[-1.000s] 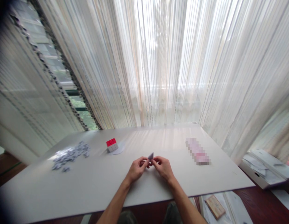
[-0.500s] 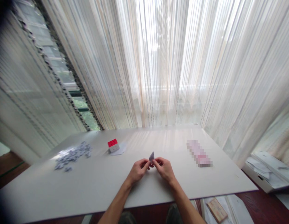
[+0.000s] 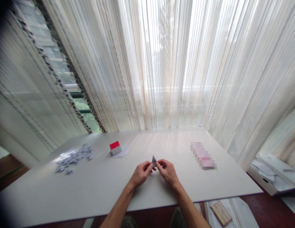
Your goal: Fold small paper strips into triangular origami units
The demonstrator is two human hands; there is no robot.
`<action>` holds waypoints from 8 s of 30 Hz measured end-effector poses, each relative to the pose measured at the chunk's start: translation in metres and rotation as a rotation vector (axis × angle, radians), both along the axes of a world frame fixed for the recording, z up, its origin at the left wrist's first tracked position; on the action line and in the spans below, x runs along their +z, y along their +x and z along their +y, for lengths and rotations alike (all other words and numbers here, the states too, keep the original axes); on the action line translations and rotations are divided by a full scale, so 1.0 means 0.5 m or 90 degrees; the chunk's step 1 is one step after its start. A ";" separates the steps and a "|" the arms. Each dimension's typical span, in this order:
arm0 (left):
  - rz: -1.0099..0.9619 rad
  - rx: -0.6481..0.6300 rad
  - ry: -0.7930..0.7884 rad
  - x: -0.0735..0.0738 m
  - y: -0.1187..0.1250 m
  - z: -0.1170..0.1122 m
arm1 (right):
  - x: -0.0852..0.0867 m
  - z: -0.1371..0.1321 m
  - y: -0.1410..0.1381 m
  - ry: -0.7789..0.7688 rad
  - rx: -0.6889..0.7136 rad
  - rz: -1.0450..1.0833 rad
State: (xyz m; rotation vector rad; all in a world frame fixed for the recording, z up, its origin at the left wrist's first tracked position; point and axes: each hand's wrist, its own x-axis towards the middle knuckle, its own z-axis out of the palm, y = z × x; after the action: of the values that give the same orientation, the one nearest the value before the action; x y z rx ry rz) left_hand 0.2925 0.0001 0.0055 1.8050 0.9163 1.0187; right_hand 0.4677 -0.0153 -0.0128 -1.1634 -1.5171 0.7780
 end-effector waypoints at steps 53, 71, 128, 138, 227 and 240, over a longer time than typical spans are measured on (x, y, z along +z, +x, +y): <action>0.009 0.039 0.001 -0.013 -0.006 0.008 | 0.003 0.008 0.008 -0.006 0.042 0.022; -0.033 0.046 -0.040 -0.007 0.000 0.012 | 0.010 -0.003 0.004 0.001 -0.003 0.013; -0.077 -0.004 -0.053 -0.012 -0.015 0.023 | 0.024 0.001 0.005 -0.071 0.084 0.028; -0.068 0.020 -0.043 -0.019 -0.012 0.020 | 0.025 0.002 0.006 -0.070 0.099 -0.007; -0.099 0.026 -0.052 -0.033 -0.006 0.022 | 0.014 0.001 0.004 -0.029 0.040 -0.003; -0.081 0.054 -0.004 -0.020 -0.005 0.019 | 0.003 0.001 -0.004 0.028 0.029 0.040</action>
State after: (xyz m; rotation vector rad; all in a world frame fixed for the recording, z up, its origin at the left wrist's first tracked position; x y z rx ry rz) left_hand 0.2900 0.0097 -0.0046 1.6876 0.9217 1.1691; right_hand 0.4657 -0.0148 -0.0114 -1.0659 -1.5064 0.7997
